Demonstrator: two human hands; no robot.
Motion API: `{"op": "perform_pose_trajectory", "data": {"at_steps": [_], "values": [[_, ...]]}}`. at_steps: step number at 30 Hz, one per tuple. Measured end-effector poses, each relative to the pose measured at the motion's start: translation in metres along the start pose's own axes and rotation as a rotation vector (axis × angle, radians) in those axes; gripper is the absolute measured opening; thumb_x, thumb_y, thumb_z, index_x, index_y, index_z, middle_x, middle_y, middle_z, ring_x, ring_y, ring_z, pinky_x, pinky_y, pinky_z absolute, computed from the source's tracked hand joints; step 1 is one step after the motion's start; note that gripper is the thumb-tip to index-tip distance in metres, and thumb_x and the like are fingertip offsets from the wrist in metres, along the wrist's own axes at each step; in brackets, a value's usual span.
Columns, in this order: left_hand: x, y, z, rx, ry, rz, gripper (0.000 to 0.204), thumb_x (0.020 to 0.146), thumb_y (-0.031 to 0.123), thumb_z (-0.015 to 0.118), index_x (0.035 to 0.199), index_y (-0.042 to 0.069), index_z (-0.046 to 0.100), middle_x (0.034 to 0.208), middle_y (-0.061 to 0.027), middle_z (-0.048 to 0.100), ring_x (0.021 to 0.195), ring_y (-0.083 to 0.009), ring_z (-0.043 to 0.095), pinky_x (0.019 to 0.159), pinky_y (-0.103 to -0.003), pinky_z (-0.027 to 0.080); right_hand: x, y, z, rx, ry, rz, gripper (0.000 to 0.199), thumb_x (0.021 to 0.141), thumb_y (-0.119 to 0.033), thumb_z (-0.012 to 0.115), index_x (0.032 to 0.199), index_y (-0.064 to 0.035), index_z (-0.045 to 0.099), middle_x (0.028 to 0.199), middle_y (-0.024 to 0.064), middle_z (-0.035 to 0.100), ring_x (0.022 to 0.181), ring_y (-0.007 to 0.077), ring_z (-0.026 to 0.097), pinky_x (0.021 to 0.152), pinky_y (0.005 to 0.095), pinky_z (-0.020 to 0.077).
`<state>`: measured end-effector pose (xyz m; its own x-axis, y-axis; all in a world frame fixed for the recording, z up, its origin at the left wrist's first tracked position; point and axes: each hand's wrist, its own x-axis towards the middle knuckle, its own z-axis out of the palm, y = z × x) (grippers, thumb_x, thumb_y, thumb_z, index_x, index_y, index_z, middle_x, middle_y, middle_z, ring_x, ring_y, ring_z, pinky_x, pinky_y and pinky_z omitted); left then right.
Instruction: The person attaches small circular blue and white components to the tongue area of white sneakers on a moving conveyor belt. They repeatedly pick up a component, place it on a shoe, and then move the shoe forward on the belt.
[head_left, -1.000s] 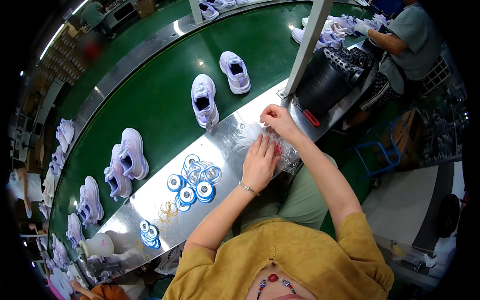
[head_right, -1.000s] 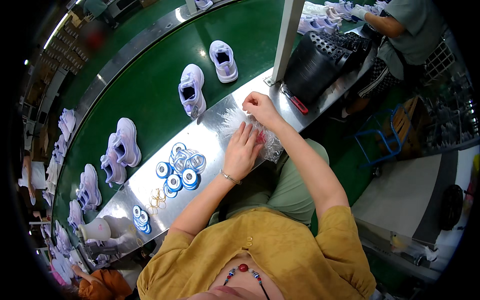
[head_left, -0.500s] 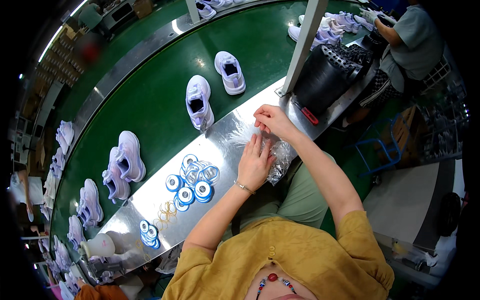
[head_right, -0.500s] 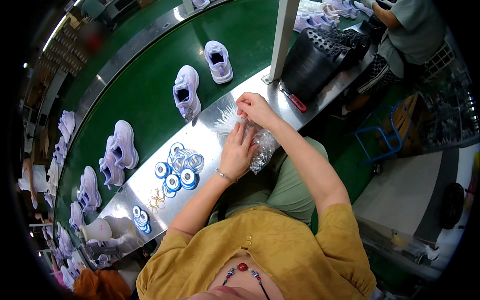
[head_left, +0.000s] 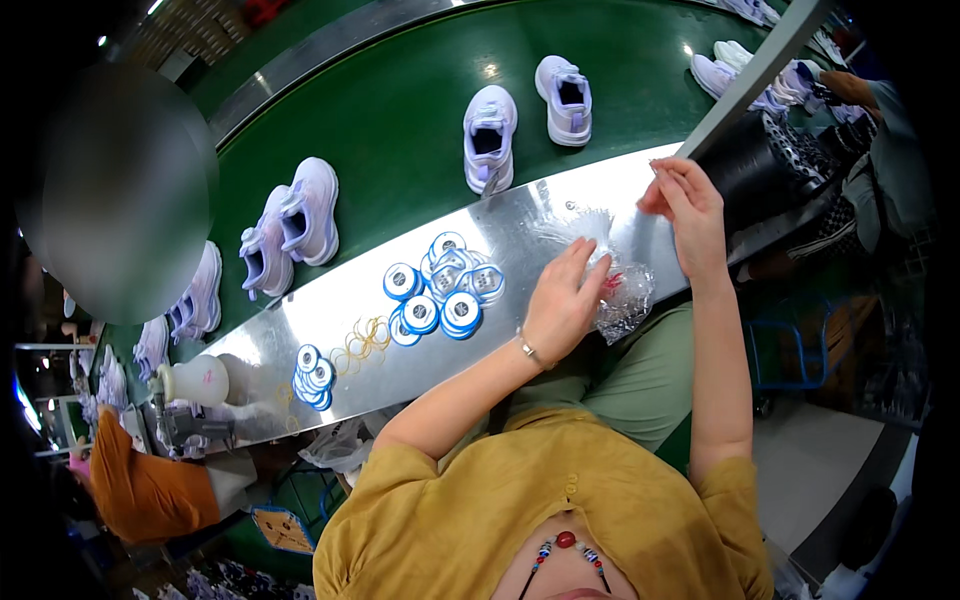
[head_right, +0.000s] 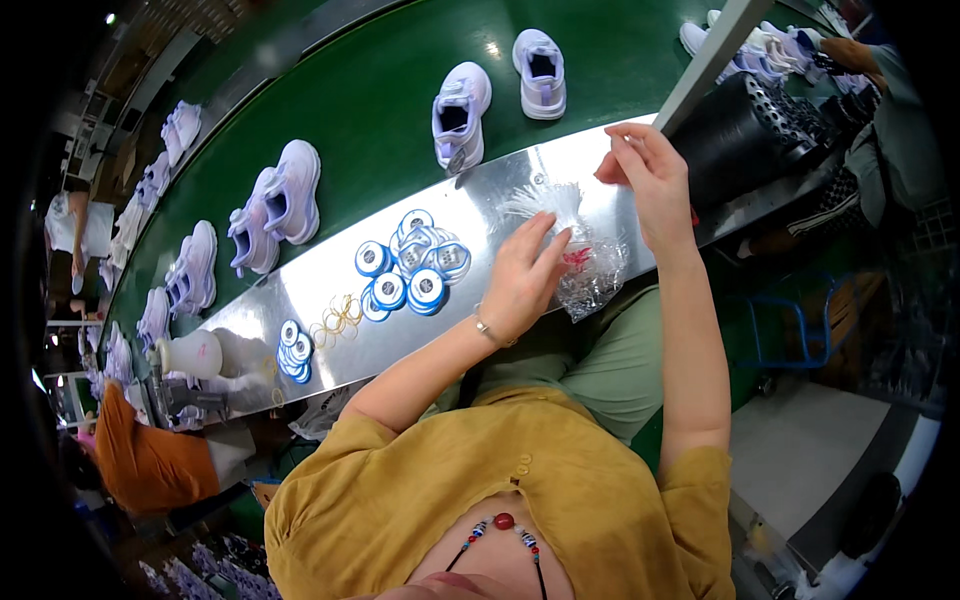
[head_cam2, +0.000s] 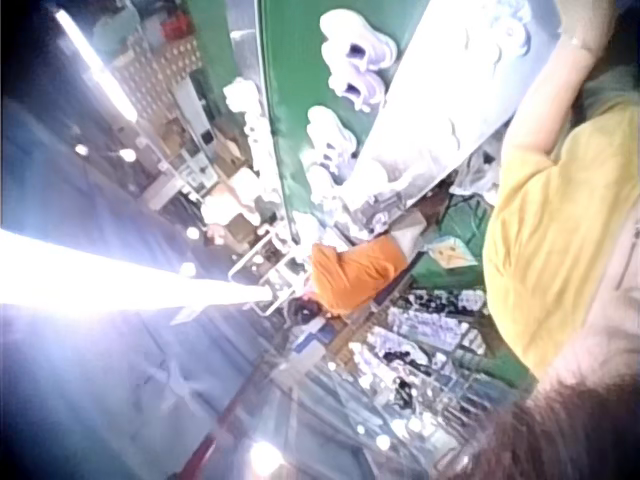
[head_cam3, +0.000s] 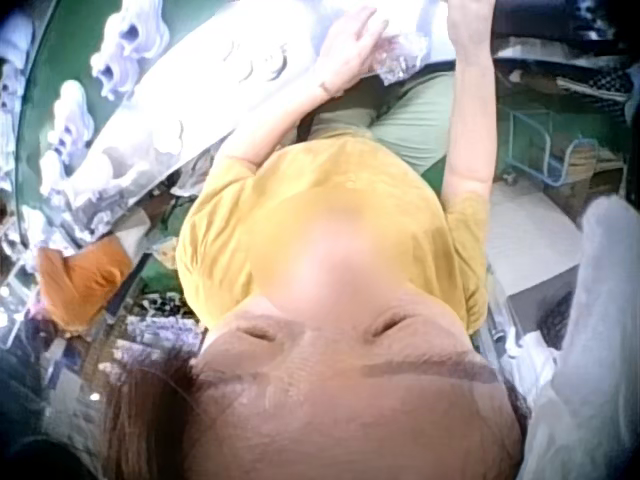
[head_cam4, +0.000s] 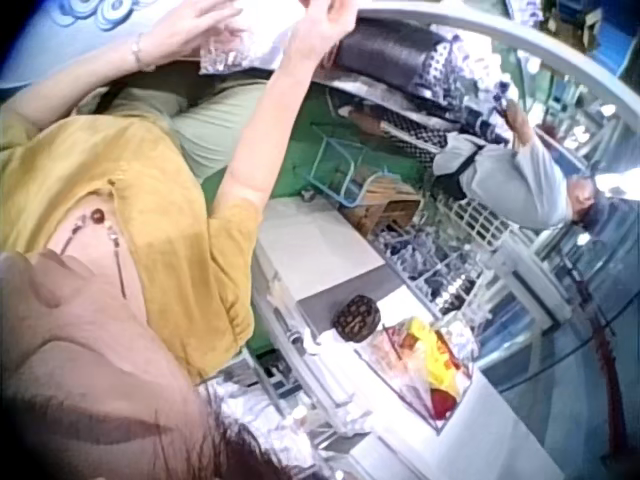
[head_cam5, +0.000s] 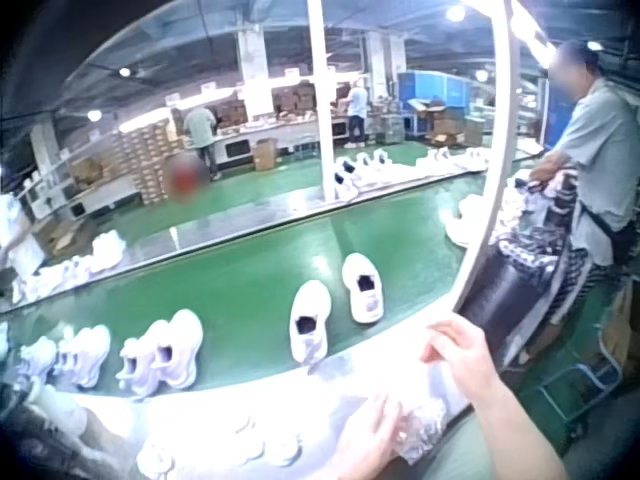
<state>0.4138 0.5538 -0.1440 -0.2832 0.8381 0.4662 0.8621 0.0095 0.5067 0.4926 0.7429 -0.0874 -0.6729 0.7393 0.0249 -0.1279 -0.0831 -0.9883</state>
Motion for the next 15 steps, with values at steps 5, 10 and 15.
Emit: {"op": "perform_pose_trajectory", "data": {"at_steps": [5,10,15], "values": [[-0.045,-0.015,-0.064,0.075,0.130,-0.143,0.031,0.074,-0.003,0.066,0.104,0.002,0.061,0.102,-0.0155,0.058,0.093,-0.0328,0.057,0.082,-0.041,0.047,-0.033,0.016,0.010,-0.124,-0.074,0.201,0.014,0.096,-0.013,0.053,0.106,-0.0053,0.060,0.071,-0.0055,0.048,0.060,0.0036,0.043,0.051,0.0190,0.0347],[-0.091,-0.048,-0.103,0.309,0.156,-0.408,0.028,0.077,0.007,0.070,0.102,-0.001,0.061,0.101,-0.0161,0.055,0.094,-0.0326,0.052,0.081,-0.041,0.044,-0.068,0.044,0.067,-0.399,-0.299,0.178,0.014,0.087,-0.012,0.064,0.098,-0.0051,0.060,0.069,-0.0047,0.050,0.060,0.0041,0.044,0.052,0.0220,0.0364],[-0.091,-0.047,-0.101,0.322,0.057,-0.457,0.032,0.076,0.010,0.072,0.103,-0.004,0.060,0.101,-0.0167,0.054,0.094,-0.0333,0.051,0.081,-0.040,0.044,-0.080,0.079,0.137,-0.611,-0.412,0.100,0.023,0.081,-0.026,0.066,0.089,-0.0057,0.060,0.070,0.0163,0.064,0.069,0.0355,0.064,0.062,0.0441,0.0483]]}}
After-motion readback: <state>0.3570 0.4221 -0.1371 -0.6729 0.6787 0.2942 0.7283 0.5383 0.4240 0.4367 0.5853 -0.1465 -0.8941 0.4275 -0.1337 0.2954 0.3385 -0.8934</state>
